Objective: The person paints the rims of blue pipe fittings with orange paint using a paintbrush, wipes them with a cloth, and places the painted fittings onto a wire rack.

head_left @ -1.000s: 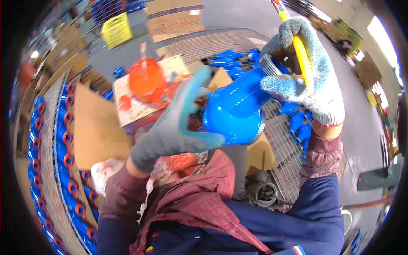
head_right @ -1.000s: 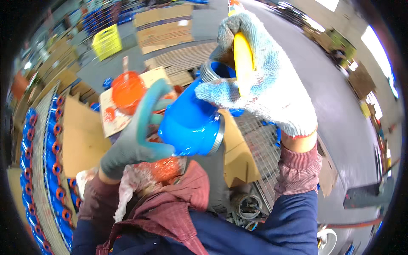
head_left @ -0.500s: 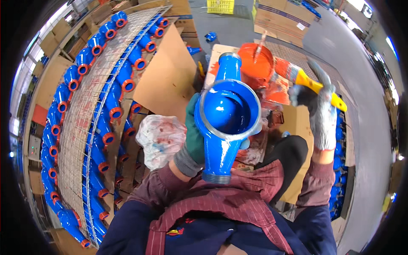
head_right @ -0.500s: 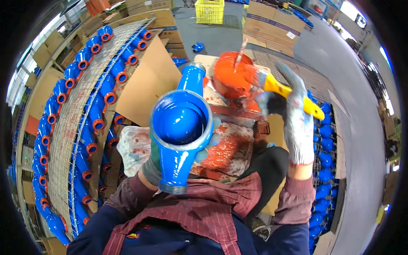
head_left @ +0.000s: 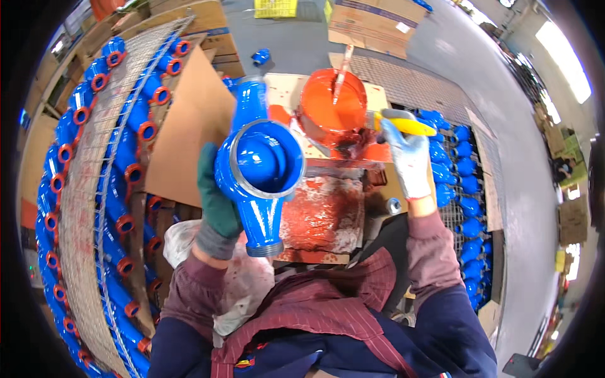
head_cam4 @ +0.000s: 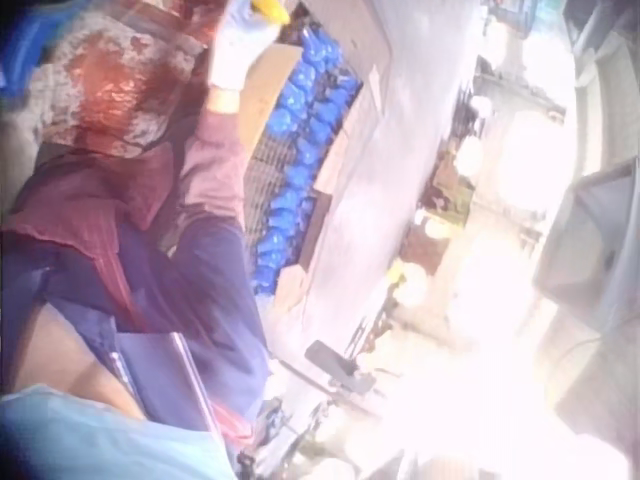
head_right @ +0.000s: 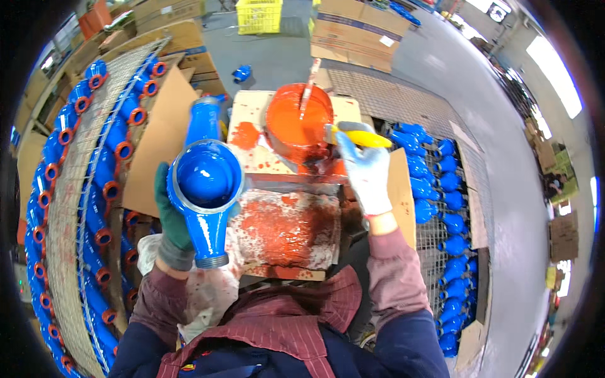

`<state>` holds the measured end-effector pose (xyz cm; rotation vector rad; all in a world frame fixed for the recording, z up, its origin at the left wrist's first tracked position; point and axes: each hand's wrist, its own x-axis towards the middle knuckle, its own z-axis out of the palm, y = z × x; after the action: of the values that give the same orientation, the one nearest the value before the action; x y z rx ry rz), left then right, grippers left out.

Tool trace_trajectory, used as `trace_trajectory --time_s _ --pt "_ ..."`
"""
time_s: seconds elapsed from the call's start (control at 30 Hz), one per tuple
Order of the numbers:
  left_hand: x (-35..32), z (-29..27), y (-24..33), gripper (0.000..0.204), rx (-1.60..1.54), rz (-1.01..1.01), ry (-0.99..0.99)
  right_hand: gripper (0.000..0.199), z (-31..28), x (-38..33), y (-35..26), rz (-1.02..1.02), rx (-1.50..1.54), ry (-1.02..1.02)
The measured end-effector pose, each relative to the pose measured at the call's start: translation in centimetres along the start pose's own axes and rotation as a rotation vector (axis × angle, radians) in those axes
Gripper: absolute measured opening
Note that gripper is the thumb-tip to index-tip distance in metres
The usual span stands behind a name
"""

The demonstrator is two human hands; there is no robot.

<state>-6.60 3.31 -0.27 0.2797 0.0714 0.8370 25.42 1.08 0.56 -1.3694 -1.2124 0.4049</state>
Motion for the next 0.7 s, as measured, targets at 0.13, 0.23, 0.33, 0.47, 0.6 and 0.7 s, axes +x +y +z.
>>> trace_trajectory --time_s 0.13,0.23,0.33,0.47,0.6,0.7 --pt "0.2 -1.8 -0.2 0.069 0.128 0.241 0.278 0.019 2.3 2.8 3.1 -0.110 -0.304 0.003" --pt "0.1 -2.5 0.3 0.068 0.189 0.183 0.284 0.024 3.2 3.5 3.9 -0.243 -0.530 -0.019" --pt "-0.3 -1.6 -0.1 0.080 0.061 0.098 0.192 0.029 2.5 3.1 4.6 -0.256 -0.608 0.067" --pt "-0.1 0.8 -1.3 0.096 -0.400 -0.218 -0.172 0.034 -2.5 2.6 7.0 0.232 -0.358 0.154" --pt "-3.0 1.6 -3.2 0.087 0.107 -0.032 0.105 0.018 -5.4 -1.0 4.3 0.443 0.333 0.302" --pt "-5.2 3.0 -3.9 0.074 1.193 0.166 0.186 0.018 -6.2 -2.6 -1.6 0.491 0.797 0.316"
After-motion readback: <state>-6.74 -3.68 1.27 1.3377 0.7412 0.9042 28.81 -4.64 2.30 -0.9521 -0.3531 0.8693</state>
